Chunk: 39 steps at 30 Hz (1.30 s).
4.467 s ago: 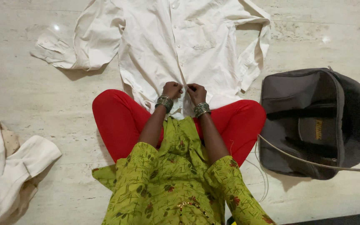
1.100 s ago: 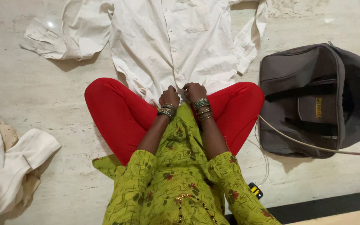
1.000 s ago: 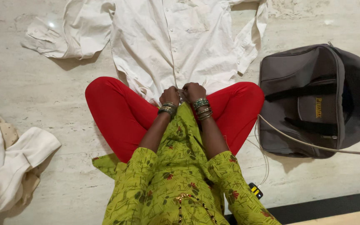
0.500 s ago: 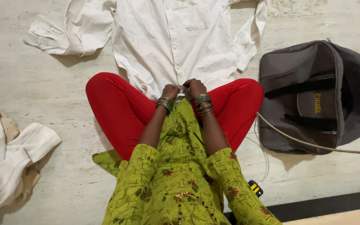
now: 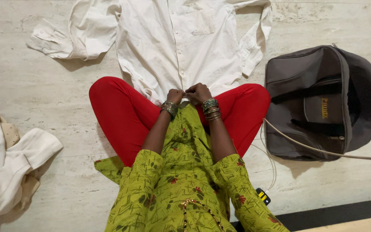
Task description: The person sits on the floor and folds a white long-sleeved shirt by hand. They button the shirt, smooth the fabric, fold the sleeves and body, and create a compact folded bundle.
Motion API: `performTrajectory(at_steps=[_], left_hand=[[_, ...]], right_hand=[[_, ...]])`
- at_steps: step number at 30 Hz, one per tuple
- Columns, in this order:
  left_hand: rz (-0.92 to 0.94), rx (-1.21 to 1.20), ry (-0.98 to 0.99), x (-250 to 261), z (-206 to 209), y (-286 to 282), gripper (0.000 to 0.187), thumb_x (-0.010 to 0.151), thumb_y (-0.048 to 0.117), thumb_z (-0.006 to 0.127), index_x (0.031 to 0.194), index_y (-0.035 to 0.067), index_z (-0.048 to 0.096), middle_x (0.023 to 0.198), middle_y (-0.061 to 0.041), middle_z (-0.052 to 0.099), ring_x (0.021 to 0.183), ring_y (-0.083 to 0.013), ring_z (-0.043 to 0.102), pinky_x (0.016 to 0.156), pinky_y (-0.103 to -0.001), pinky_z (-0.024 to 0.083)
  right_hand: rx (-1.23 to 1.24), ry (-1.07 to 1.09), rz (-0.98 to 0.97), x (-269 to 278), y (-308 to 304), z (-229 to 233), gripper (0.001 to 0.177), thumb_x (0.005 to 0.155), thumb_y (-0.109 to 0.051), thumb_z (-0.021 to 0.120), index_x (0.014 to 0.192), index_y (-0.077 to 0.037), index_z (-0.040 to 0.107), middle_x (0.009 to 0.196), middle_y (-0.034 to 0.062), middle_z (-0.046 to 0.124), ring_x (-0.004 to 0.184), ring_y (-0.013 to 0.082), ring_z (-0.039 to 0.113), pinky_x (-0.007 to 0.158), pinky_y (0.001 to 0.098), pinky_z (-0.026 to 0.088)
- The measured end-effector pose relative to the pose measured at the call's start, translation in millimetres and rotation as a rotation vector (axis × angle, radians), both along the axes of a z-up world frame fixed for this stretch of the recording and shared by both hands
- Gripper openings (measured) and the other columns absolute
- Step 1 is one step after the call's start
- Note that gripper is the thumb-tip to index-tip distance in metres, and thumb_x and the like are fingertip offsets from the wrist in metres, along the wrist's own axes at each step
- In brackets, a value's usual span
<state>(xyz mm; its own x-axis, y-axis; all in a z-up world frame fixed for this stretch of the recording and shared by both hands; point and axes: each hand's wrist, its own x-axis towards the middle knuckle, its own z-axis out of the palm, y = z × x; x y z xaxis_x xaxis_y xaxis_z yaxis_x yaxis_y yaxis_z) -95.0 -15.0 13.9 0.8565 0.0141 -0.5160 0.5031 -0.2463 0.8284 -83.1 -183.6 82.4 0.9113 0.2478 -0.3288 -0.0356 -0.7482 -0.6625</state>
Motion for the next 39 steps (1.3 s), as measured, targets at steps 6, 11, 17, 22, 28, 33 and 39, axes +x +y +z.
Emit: performTrajectory(at_steps=[6, 11, 17, 22, 28, 33, 39], left_hand=[[0.130, -0.425, 0.028, 1, 5, -4, 0.017, 0.085, -0.004, 0.057, 0.091, -0.012, 0.071, 0.074, -0.015, 0.071, 0.063, -0.0209, 0.070, 0.060, -0.034, 0.061], [0.084, -0.401, -0.087, 2, 12, -9, 0.017, 0.087, -0.004, 0.056, 0.082, -0.015, 0.069, 0.071, -0.017, 0.069, 0.058, -0.0206, 0.067, 0.056, -0.033, 0.059], [0.163, -0.462, -0.017, 5, 15, -4, 0.024, 0.090, 0.005, 0.059, 0.072, -0.010, 0.065, 0.066, -0.014, 0.065, 0.053, -0.0197, 0.063, 0.050, -0.032, 0.053], [0.163, -0.418, 0.006, 4, 11, -4, 0.028, 0.090, 0.009, 0.064, 0.069, -0.009, 0.066, 0.063, -0.014, 0.065, 0.050, -0.0200, 0.061, 0.047, -0.031, 0.050], [0.078, -0.439, -0.084, -1, 10, -5, 0.021, 0.086, 0.005, 0.069, 0.068, -0.004, 0.066, 0.066, -0.011, 0.069, 0.055, -0.0163, 0.066, 0.052, -0.029, 0.058], [0.070, -0.417, -0.035, 3, 10, -8, 0.021, 0.087, 0.002, 0.065, 0.068, -0.005, 0.065, 0.065, -0.011, 0.064, 0.057, -0.0175, 0.062, 0.052, -0.031, 0.054], [0.018, -0.160, -0.089, -1, 8, -10, 0.019, 0.090, 0.012, 0.066, 0.082, -0.005, 0.070, 0.074, -0.013, 0.070, 0.066, -0.0203, 0.066, 0.058, -0.035, 0.053]], right_hand=[[-0.011, -0.094, -0.054, 7, -2, -16, 0.020, 0.087, -0.026, 0.080, 0.095, -0.007, 0.082, 0.085, 0.0133, 0.078, 0.073, 0.0217, 0.075, 0.073, 0.0337, 0.062], [-0.033, -0.049, -0.068, 10, -1, -15, 0.020, 0.081, -0.025, 0.082, 0.091, -0.008, 0.081, 0.084, 0.0112, 0.079, 0.071, 0.0211, 0.076, 0.072, 0.0333, 0.062], [-0.027, -0.067, -0.085, 9, 1, -18, 0.019, 0.079, -0.024, 0.083, 0.086, -0.008, 0.081, 0.083, 0.0099, 0.079, 0.071, 0.0204, 0.076, 0.071, 0.0326, 0.062], [-0.029, -0.113, -0.092, 2, 3, -12, 0.020, 0.079, -0.025, 0.084, 0.085, -0.007, 0.079, 0.082, 0.0101, 0.078, 0.071, 0.0211, 0.077, 0.070, 0.0329, 0.062], [-0.070, -0.113, -0.126, -5, 9, 8, 0.024, 0.082, -0.028, 0.086, 0.089, -0.006, 0.079, 0.084, 0.0108, 0.078, 0.072, 0.0217, 0.076, 0.068, 0.0338, 0.062], [-0.033, -0.151, -0.110, -7, 12, 18, 0.019, 0.080, -0.023, 0.085, 0.091, -0.008, 0.080, 0.085, 0.0092, 0.079, 0.072, 0.0199, 0.077, 0.069, 0.0329, 0.062], [-0.073, -0.127, -0.152, -14, 16, 29, 0.015, 0.079, -0.022, 0.086, 0.087, -0.011, 0.082, 0.085, 0.0091, 0.079, 0.071, 0.0215, 0.076, 0.071, 0.0344, 0.062]])
